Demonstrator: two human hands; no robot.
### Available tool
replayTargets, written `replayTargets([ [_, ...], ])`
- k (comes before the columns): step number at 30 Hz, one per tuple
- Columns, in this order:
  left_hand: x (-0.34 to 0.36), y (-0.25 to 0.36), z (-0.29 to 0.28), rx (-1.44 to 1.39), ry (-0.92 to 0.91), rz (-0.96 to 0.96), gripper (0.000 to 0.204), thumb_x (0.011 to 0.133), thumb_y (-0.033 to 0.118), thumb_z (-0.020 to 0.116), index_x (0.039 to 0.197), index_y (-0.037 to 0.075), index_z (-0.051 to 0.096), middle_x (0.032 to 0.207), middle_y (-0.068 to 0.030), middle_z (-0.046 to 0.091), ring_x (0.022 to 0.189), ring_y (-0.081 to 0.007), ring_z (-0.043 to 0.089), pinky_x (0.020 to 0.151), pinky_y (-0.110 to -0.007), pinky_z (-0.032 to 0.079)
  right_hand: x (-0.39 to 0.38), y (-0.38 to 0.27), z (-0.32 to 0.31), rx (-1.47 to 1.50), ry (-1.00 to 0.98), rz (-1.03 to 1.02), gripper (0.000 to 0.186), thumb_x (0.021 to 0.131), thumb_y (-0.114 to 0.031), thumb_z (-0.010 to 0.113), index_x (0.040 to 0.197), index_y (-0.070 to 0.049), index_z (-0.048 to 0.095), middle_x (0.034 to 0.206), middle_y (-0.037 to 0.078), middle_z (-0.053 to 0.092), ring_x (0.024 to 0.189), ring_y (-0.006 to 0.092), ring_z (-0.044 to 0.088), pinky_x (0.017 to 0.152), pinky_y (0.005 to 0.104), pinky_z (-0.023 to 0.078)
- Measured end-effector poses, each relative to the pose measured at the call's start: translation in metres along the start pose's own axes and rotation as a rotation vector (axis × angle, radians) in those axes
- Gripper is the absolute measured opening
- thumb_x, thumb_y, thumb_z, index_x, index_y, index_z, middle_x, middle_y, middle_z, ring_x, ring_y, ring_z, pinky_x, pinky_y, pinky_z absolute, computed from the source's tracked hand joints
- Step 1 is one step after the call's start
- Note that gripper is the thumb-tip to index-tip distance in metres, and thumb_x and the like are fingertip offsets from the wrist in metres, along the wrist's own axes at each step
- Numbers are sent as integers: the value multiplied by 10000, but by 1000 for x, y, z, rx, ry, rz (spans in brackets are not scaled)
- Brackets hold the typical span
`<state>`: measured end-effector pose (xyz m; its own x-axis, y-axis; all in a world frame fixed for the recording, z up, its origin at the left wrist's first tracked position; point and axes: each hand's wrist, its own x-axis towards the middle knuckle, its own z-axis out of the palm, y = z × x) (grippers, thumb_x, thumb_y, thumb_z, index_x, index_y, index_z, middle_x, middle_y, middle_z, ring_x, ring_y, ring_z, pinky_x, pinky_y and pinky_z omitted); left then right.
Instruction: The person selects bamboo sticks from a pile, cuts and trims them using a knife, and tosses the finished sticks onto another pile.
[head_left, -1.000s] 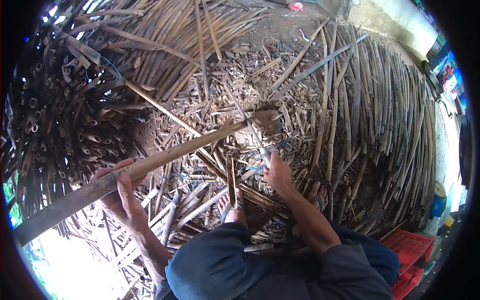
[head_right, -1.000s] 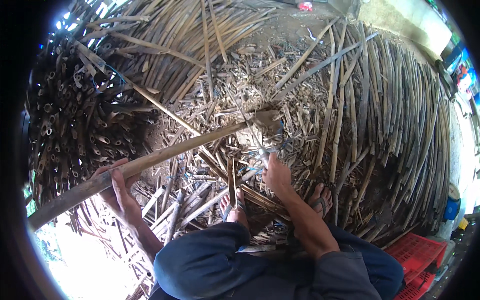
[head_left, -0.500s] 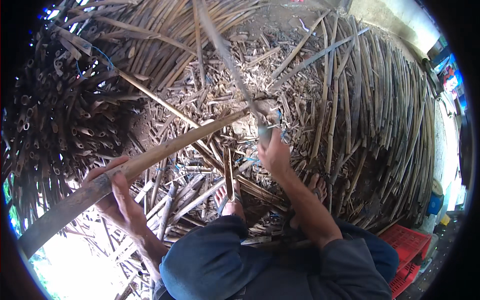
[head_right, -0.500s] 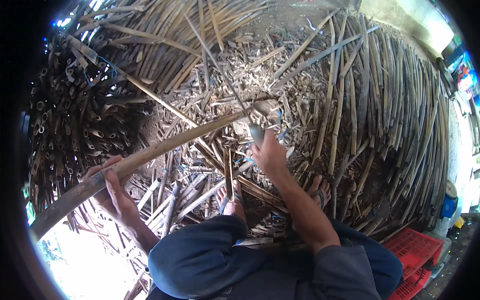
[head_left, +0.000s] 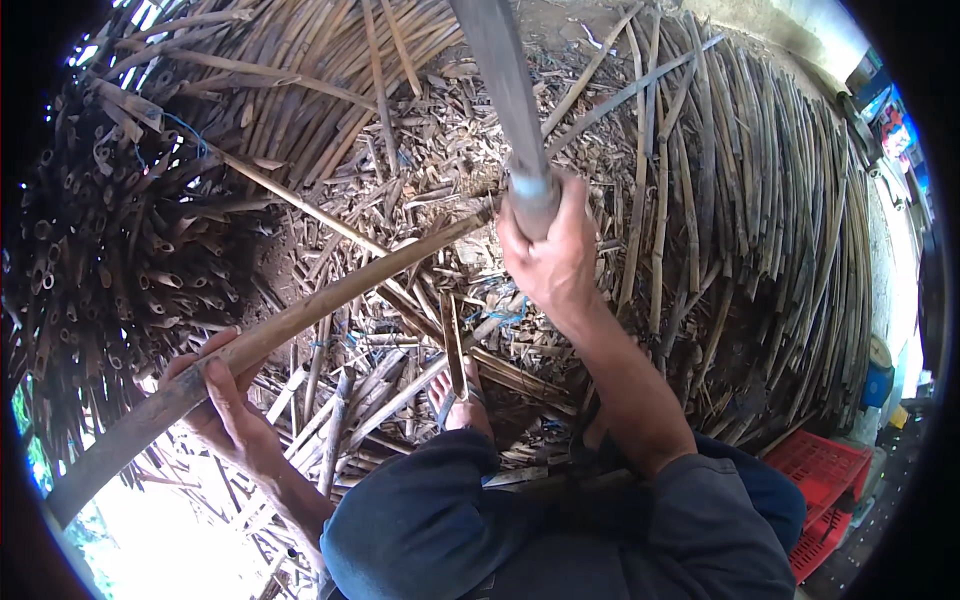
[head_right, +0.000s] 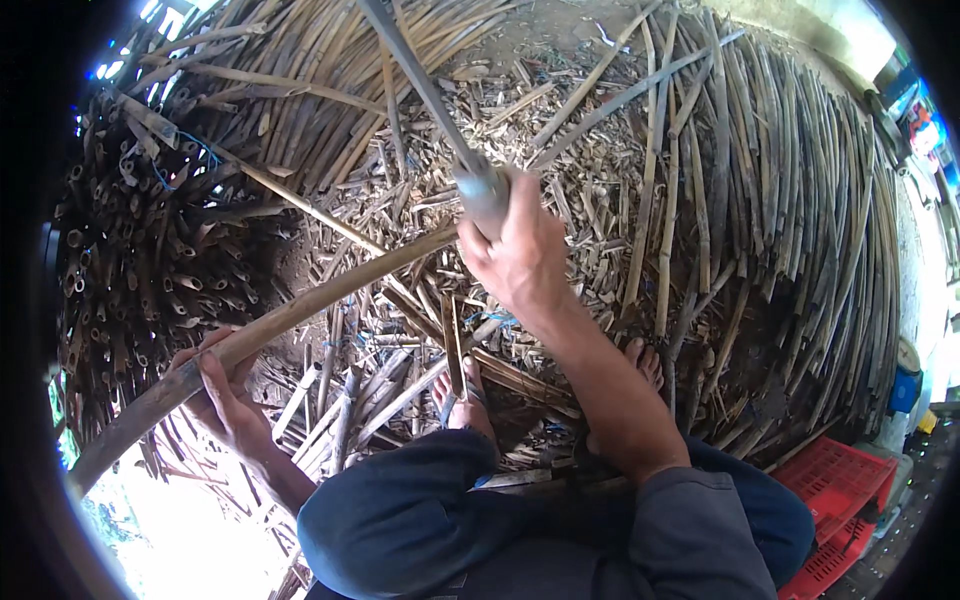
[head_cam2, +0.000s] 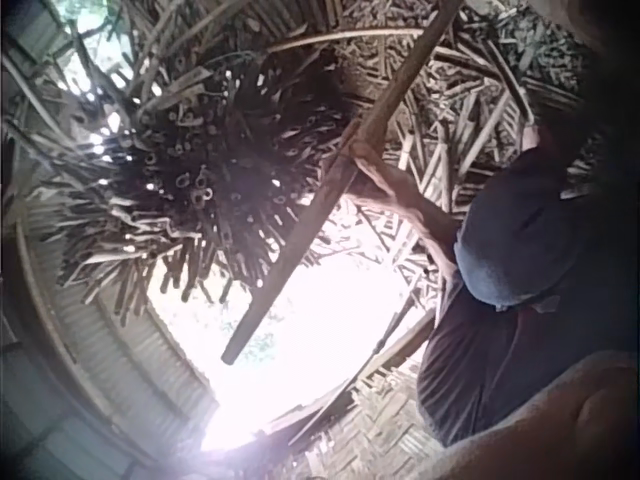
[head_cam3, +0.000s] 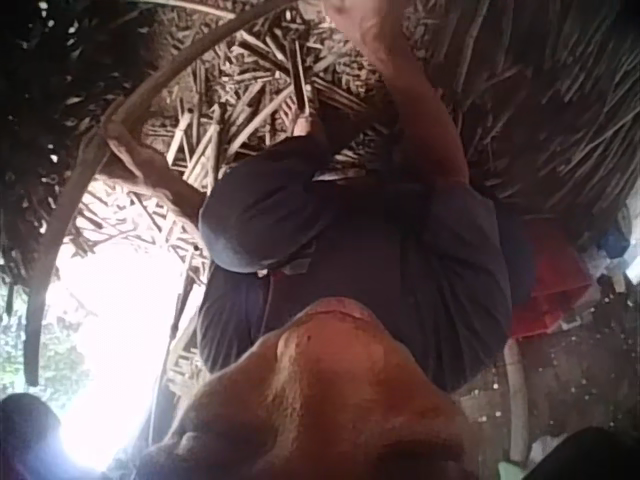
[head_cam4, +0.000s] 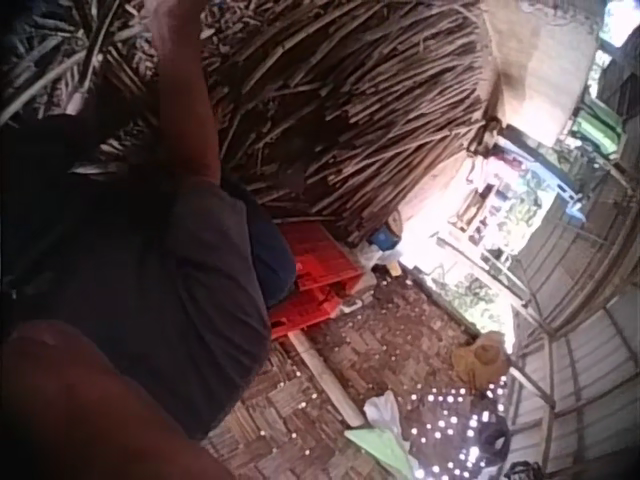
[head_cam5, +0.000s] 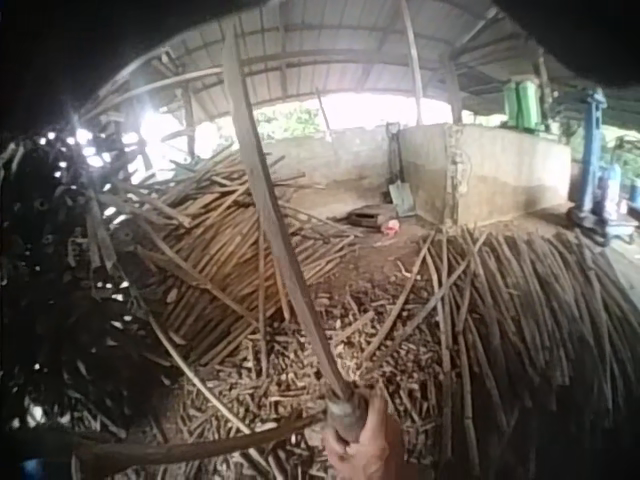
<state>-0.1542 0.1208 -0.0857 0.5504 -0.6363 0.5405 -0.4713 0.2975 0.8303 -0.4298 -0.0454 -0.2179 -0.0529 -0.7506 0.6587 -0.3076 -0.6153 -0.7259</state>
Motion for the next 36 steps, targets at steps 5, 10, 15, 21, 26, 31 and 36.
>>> replayTargets([
  [5, 3, 2, -1, 19, -30, 9, 273, 1020, 206, 505, 1237, 75, 404, 1102, -237, 606, 1013, -301, 651, 782, -381, 632, -101, 38, -2, -571, -749, 574, 608, 790, -155, 730, 1239, 37, 368, 792, 254, 663, 696, 395, 687, 606, 472, 567],
  [10, 4, 0, 2, -37, 4, -23, 299, 997, 209, 539, 1211, 58, 393, 1046, -246, 636, 949, -292, 680, 750, -364, 640, -75, 36, -10, -489, -558, 412, 556, 811, -148, 701, 1240, 45, 405, 899, 274, 667, 682, 360, 692, 574, 454, 583],
  [15, 0, -4, -1, -60, -15, 19, 308, 1001, 204, 537, 1238, 72, 392, 1067, -257, 627, 980, -299, 671, 767, -354, 637, -4, -10, 2, -139, -161, 70, 480, 785, -66, 732, 1156, 25, 442, 923, 271, 656, 638, 335, 692, 493, 376, 595],
  [21, -2, 0, 1, -61, -32, 16, 280, 999, 181, 532, 1219, 69, 400, 1082, -249, 629, 1007, -292, 664, 771, -372, 624, -74, 24, 11, -330, -326, 396, 505, 779, -138, 762, 1128, 0, 423, 804, 202, 662, 675, 372, 691, 582, 426, 571],
  [26, 0, 3, 1, -49, -6, -7, 291, 993, 174, 537, 1216, 62, 386, 1056, -250, 639, 972, -281, 679, 745, -370, 638, -108, 49, -3, -531, -676, 519, 492, 809, -212, 730, 1116, 33, 434, 780, 216, 663, 655, 367, 680, 597, 451, 558],
  [31, 0, -6, -7, -33, -28, -41, 293, 1000, 191, 526, 1220, 63, 381, 1060, -260, 631, 975, -296, 676, 749, -366, 641, -26, 5, 1, -329, -343, 112, 393, 824, -55, 687, 1116, 41, 441, 915, 255, 650, 579, 239, 659, 406, 298, 559],
  [36, -4, -15, -12, 8, -14, -11, 322, 1013, 225, 511, 1253, 66, 368, 1090, -263, 612, 1009, -325, 661, 791, -393, 636, -14, 2, 14, -93, -24, 44, 399, 815, -94, 721, 1086, 16, 449, 821, 229, 650, 575, 323, 663, 485, 376, 566],
])
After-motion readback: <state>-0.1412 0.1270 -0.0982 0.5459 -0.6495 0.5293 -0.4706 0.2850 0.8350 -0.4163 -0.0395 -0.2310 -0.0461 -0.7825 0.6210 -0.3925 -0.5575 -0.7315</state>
